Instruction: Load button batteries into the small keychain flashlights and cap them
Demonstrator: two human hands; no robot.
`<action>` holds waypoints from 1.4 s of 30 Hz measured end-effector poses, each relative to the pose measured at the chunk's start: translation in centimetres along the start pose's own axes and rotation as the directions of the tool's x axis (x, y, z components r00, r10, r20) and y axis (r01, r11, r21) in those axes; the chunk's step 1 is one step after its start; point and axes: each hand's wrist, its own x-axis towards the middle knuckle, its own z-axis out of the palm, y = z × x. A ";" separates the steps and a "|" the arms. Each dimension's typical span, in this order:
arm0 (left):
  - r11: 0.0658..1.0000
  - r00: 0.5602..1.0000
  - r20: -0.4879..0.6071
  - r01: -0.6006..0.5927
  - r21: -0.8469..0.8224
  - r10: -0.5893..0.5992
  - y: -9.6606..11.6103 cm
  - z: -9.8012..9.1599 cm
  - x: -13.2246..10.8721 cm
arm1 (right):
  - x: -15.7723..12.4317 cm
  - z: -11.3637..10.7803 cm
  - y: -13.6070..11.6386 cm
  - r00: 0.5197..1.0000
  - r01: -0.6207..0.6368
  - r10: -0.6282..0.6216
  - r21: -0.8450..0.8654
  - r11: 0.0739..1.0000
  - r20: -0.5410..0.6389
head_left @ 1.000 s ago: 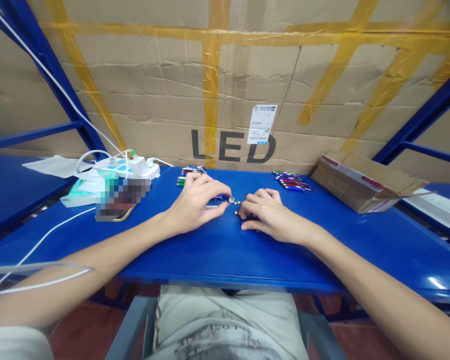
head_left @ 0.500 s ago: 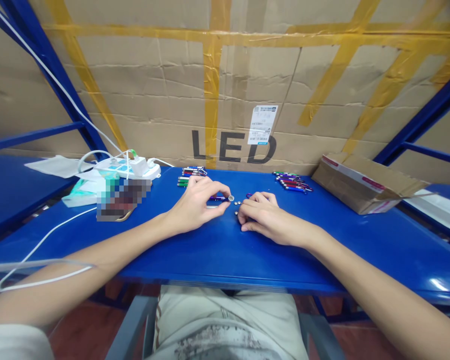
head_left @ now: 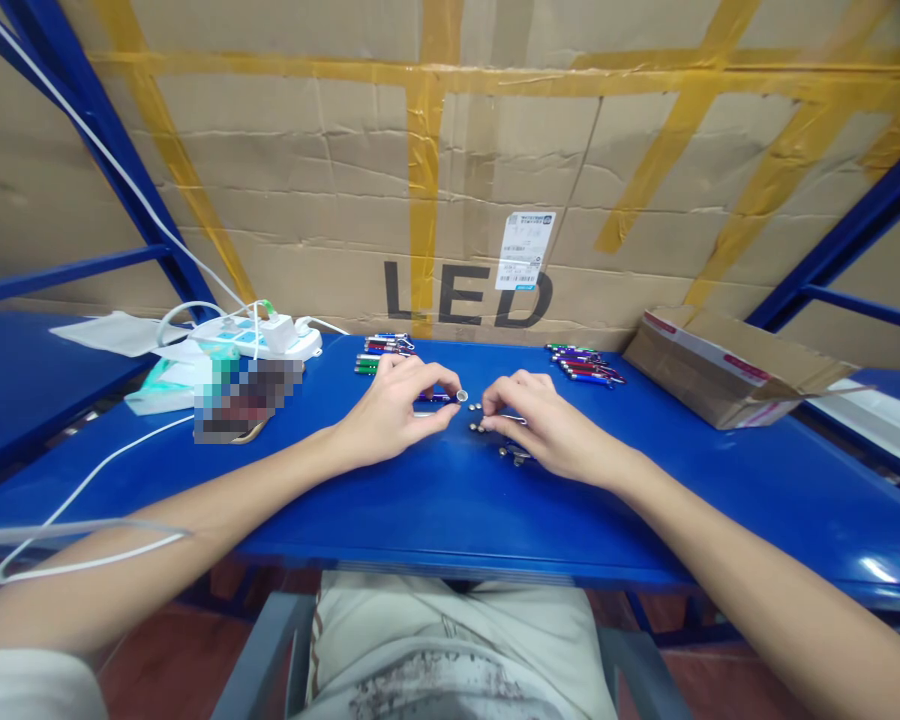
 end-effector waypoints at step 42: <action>0.996 0.996 0.064 0.068 -0.053 -0.064 0.8 1.3 -0.3 | 1.0 1.5 -0.8 0.953 -0.079 0.161 0.303 0.950 -0.256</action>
